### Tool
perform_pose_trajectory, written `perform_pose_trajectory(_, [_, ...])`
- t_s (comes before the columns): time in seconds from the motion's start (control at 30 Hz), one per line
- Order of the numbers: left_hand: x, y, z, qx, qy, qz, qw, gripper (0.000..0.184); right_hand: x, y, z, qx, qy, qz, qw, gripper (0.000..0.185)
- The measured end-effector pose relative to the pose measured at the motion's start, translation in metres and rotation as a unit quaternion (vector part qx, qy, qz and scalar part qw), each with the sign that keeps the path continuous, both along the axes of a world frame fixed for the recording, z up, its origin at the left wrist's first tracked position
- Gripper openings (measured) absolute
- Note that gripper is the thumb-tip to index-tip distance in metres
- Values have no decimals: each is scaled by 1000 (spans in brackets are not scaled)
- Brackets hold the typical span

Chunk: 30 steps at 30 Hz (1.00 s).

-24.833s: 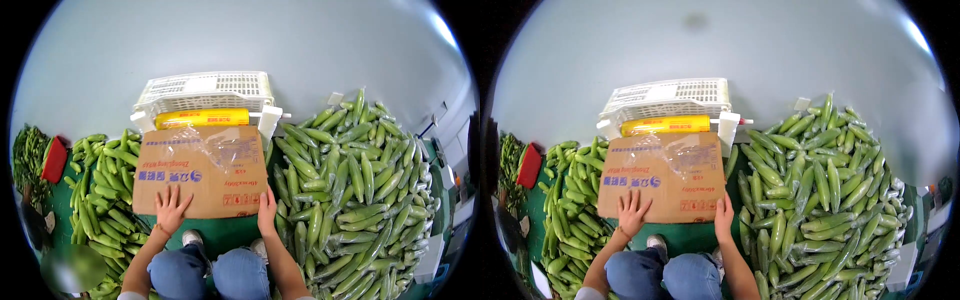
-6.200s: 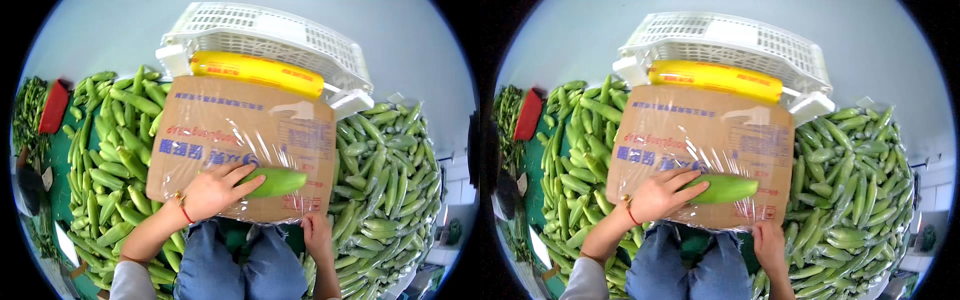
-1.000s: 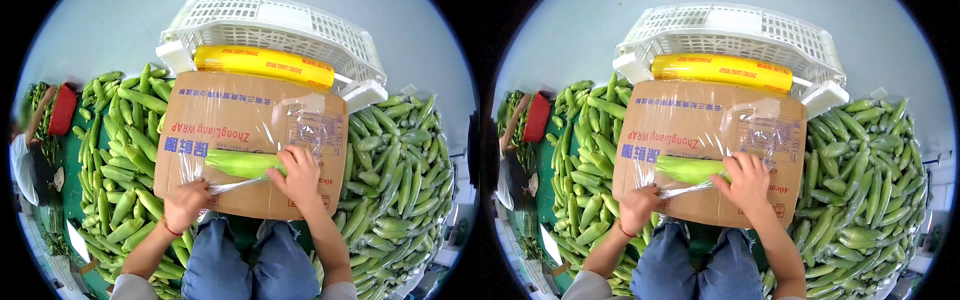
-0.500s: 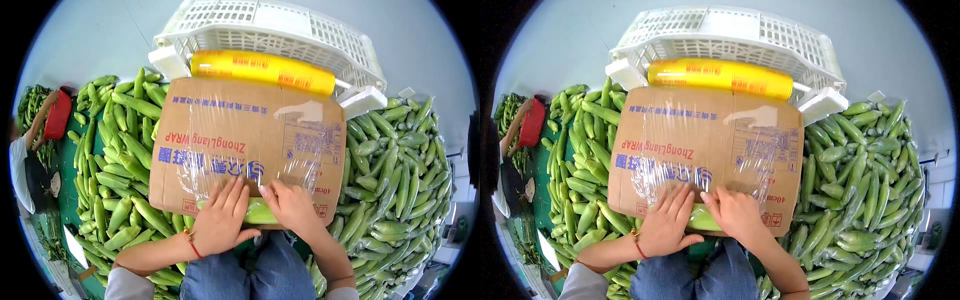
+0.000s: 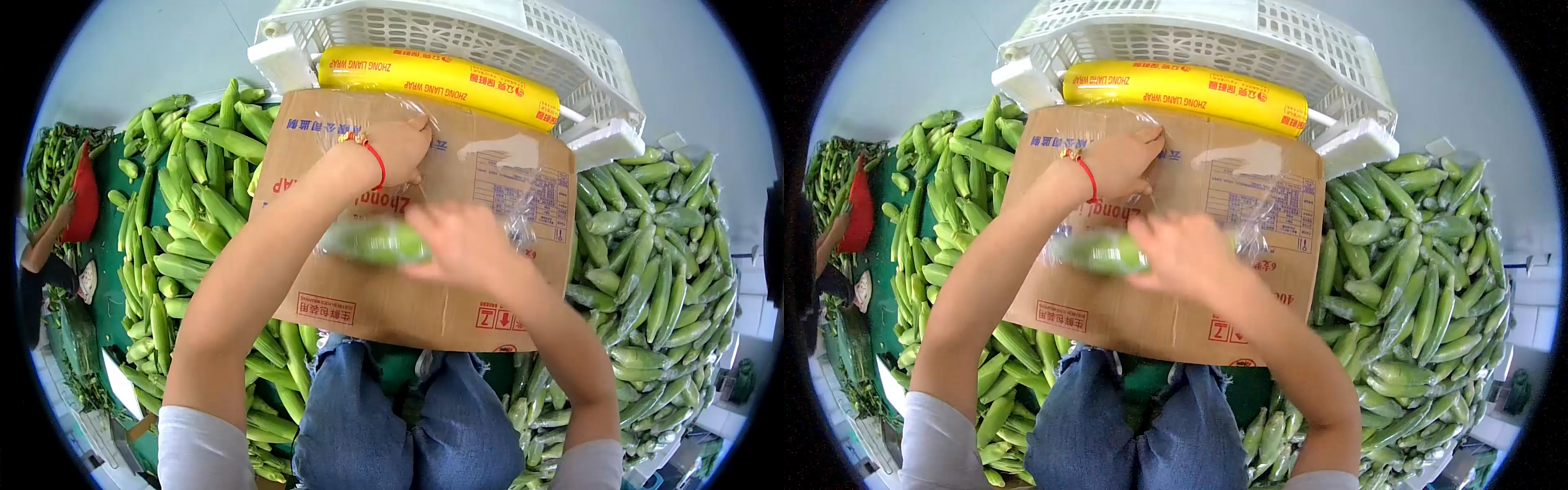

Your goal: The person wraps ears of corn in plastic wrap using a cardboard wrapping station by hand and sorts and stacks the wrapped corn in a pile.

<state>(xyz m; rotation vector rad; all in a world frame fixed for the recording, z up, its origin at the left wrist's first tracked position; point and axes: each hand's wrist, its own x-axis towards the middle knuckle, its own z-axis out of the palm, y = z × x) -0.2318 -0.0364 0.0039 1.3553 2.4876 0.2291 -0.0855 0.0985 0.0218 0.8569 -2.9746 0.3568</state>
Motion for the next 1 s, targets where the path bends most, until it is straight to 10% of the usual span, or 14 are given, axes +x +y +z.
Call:
perform_pose_trajectory(0.17, [5,-13,0,152,28,27,988,58,87,7,43,-13,-372,52,927,58])
perform_pose_trajectory(0.27, [59,-34,16,362,97,52,926,52,130,34,30,-250,-415,-142,863,61])
perform_pose_trajectory(0.37, [147,-40,34,422,106,-29,900,46,124,27,28,-602,-527,-332,499,52])
perform_pose_trajectory(0.4, [143,-33,32,490,1,35,871,51,119,18,28,-641,-590,-242,428,53])
perform_pose_trajectory(0.43, [140,-26,30,567,-99,93,813,56,110,0,38,-649,-627,-242,356,68])
perform_pose_trajectory(0.5, [143,-8,38,726,-493,205,433,59,97,-19,12,-756,-651,-28,61,82])
perform_pose_trajectory(0.53, [139,-17,35,696,-640,112,305,46,95,-36,3,-770,-636,30,47,84])
perform_pose_trajectory(0.57, [136,-21,29,685,-634,152,325,39,95,-49,-5,-778,-621,88,34,86])
perform_pose_trajectory(0.7, [124,-35,23,621,-509,399,443,14,96,-30,21,-740,-593,-157,277,69])
perform_pose_trajectory(0.77, [126,-54,11,642,-427,418,481,16,102,-11,26,-600,-458,-239,611,61])
perform_pose_trajectory(0.83, [146,-66,4,603,-356,416,580,18,101,10,26,-493,-255,-256,792,44])
perform_pose_trajectory(0.9, [170,-85,-18,546,-341,401,652,24,91,30,28,-455,-60,-214,862,40])
perform_pose_trajectory(1.0, [208,-93,-12,343,-679,374,530,54,89,26,25,-708,-66,-73,699,39])
